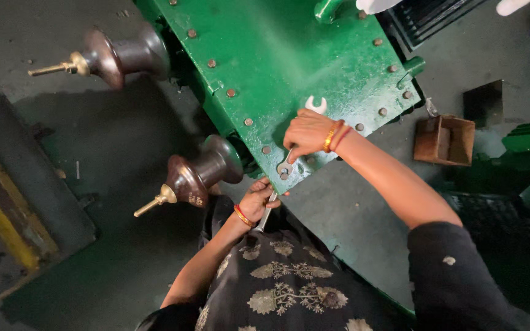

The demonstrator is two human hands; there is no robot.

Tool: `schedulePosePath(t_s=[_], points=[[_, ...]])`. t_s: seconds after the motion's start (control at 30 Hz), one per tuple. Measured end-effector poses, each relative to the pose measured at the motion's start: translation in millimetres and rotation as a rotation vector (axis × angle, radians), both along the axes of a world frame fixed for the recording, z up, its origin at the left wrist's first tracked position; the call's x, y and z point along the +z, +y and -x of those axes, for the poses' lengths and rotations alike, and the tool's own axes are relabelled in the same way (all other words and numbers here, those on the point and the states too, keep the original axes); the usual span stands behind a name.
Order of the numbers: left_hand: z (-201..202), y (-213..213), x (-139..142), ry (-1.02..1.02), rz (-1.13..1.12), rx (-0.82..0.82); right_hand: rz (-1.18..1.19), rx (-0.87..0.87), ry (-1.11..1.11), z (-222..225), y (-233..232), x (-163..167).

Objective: The person uses two open-ended wrenches to tighten bolts on a green metal machine plate. They systematically move from one bolt to the next, applying torque with both hands to secure the fasteners.

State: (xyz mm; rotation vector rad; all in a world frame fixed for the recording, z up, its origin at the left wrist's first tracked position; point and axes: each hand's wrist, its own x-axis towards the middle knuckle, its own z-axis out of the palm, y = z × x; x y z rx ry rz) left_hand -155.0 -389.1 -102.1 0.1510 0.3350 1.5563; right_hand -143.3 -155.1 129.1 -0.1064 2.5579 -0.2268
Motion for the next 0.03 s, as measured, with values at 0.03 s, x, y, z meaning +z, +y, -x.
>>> schedulePosePath(t_s=[0.03], points=[[4.1,-1.0,-1.3,0.01,-0.019,-0.03,-0.032,0.075,-0.033,6.7,-6.1,2.9]])
